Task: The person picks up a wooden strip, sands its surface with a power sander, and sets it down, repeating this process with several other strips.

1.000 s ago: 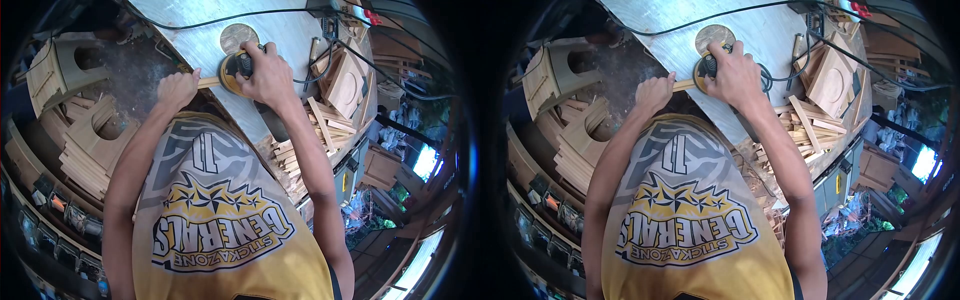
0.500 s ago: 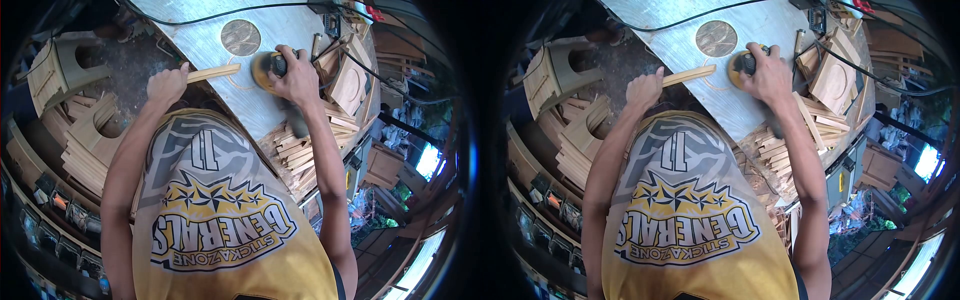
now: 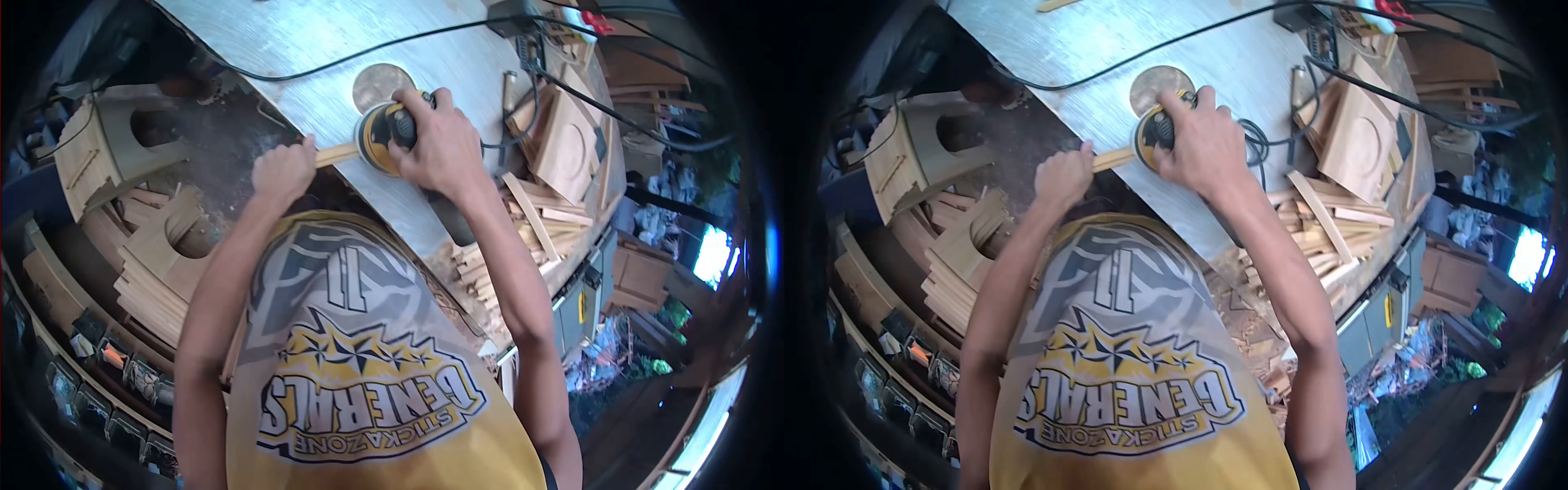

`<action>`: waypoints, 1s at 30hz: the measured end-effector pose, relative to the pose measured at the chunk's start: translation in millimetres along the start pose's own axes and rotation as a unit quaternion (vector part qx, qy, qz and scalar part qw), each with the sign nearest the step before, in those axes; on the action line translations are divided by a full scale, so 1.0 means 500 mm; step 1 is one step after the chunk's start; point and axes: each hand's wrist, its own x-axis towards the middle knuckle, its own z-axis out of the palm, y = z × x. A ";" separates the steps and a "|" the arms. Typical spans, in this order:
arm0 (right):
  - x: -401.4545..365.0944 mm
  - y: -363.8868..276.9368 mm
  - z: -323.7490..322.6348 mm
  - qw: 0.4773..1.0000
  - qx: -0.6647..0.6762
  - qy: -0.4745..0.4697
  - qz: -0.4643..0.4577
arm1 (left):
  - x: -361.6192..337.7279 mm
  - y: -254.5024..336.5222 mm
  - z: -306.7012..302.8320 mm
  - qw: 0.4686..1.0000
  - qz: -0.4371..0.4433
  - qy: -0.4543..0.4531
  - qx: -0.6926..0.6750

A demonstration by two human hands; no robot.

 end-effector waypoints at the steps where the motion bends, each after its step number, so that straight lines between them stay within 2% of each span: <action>1: 0.004 -0.020 0.003 1.000 -0.003 0.000 -0.020 | 0.002 0.003 -0.001 1.000 0.003 0.003 -0.018; 5: 0.003 -0.050 0.008 0.999 -0.019 -0.018 -0.026 | 0.002 0.007 0.001 1.000 0.000 0.006 -0.010; 9: 0.009 0.001 0.002 0.999 -0.029 -0.021 0.015 | -0.009 0.012 0.002 0.999 -0.028 0.006 -0.020; 12: 0.012 0.017 0.001 1.000 -0.026 -0.010 -0.011 | -0.017 0.016 -0.006 0.998 -0.026 -0.013 -0.051; 16: 0.009 -0.037 0.022 0.998 -0.022 0.015 -0.059 | -0.004 0.036 -0.008 0.998 -0.027 -0.006 -0.050; 19: 0.012 -0.050 0.018 0.997 -0.023 -0.010 -0.078 | -0.006 0.031 -0.006 0.998 -0.038 -0.021 -0.055; 23: 0.014 -0.012 0.001 0.999 -0.046 -0.011 -0.024 | -0.002 0.032 0.011 0.996 -0.054 -0.004 -0.069; 27: 0.007 -0.023 0.016 0.999 -0.015 -0.005 -0.037 | -0.007 0.043 0.005 0.993 -0.064 -0.017 -0.099; 30: 0.000 -0.070 0.032 0.997 0.002 0.015 -0.082 | -0.009 0.041 0.007 0.992 -0.067 -0.013 -0.108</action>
